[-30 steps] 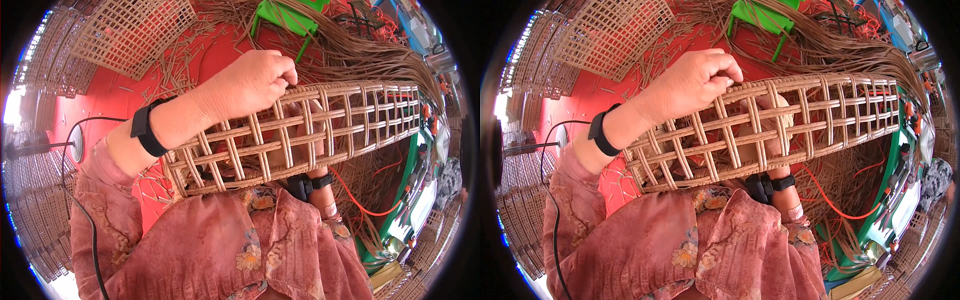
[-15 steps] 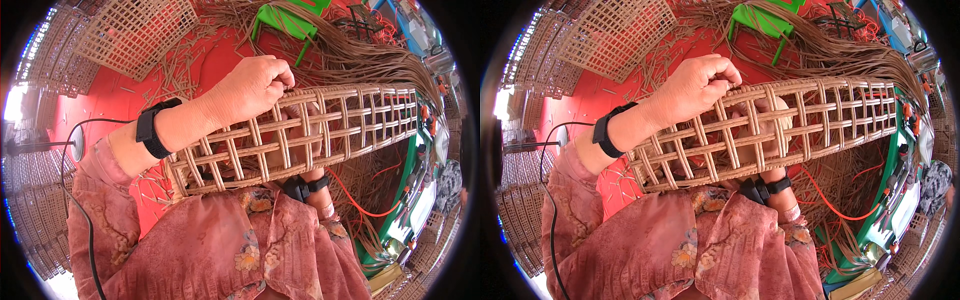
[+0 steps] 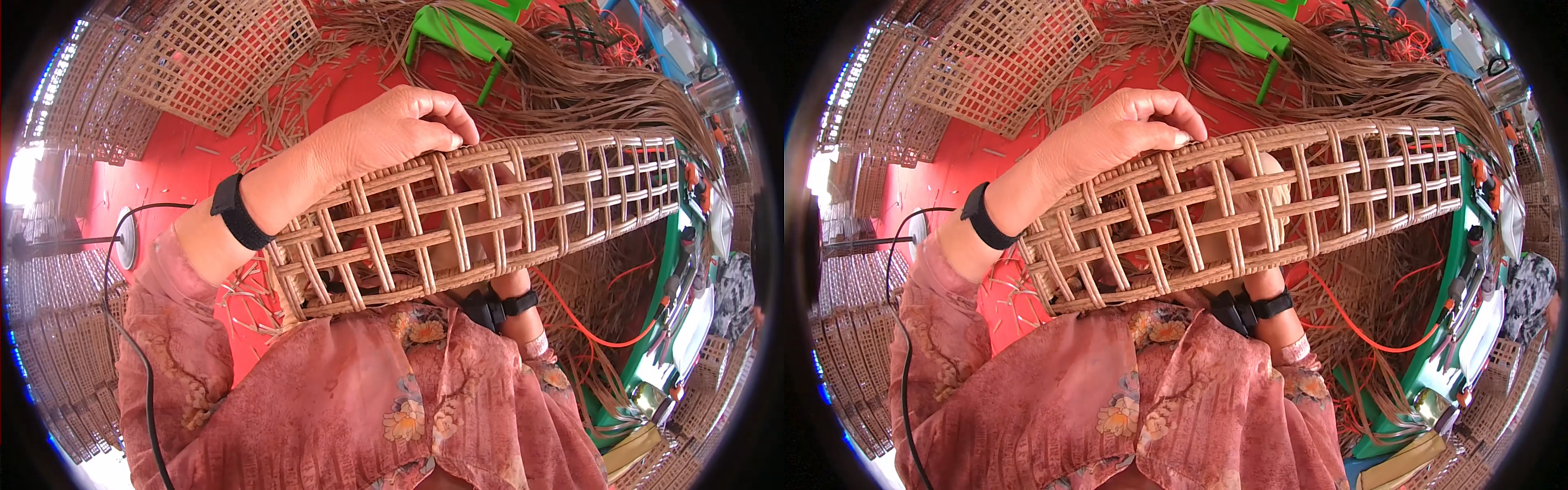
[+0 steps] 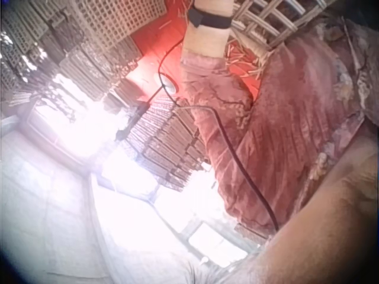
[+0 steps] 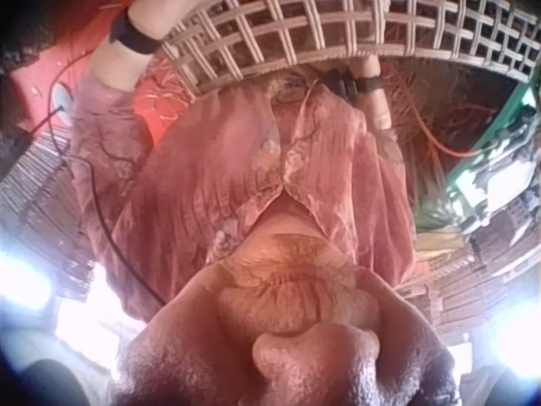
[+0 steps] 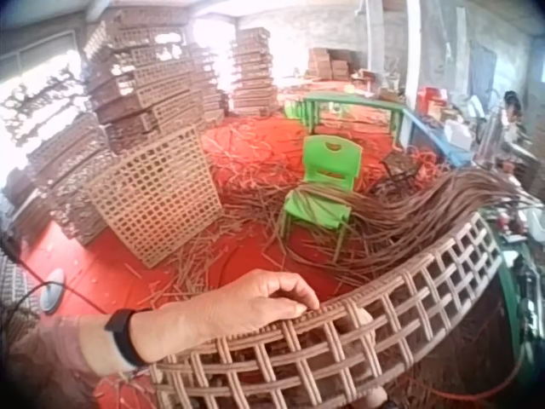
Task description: The person is weaving material strips onto a furniture frame using their hands and a staple gun.
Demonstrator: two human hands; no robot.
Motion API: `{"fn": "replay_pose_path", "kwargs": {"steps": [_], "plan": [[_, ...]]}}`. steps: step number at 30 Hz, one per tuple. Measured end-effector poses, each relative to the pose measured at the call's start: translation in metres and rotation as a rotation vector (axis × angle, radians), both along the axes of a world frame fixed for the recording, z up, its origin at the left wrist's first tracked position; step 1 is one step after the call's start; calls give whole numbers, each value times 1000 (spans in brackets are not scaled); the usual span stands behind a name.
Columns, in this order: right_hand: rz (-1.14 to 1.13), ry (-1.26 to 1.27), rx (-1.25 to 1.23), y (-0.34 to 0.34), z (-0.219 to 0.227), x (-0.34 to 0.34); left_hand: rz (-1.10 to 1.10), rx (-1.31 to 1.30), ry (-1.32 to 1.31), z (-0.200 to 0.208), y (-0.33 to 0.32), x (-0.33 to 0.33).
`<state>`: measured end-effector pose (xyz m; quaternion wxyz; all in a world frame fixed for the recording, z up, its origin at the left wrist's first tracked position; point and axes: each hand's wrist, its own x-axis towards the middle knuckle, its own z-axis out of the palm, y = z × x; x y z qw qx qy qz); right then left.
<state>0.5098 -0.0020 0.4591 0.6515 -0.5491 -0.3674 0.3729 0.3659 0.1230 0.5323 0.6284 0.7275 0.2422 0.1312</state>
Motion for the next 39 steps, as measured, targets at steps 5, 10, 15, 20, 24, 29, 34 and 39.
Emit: {"fn": "replay_pose_path", "kwargs": {"steps": [5,10,15,20,24,29,34,39], "plan": [[-28,213,-54,-4,10,-8,-31,-171,-15,1,1,-2],[36,-397,214,-6,-30,0,-41,-157,-22,-2,1,1],[69,-96,137,-6,-25,1,-44,-20,-26,1,1,2],[130,205,71,-4,-13,5,-141,15,-49,2,6,-3],[179,305,58,-2,-11,10,-216,40,-48,-1,17,-2],[96,-352,203,-4,-48,20,-193,-88,125,6,29,4],[161,-22,-60,0,-43,30,-187,-58,222,12,38,10],[174,-93,-82,5,-36,30,-214,-6,246,13,44,15]]}}
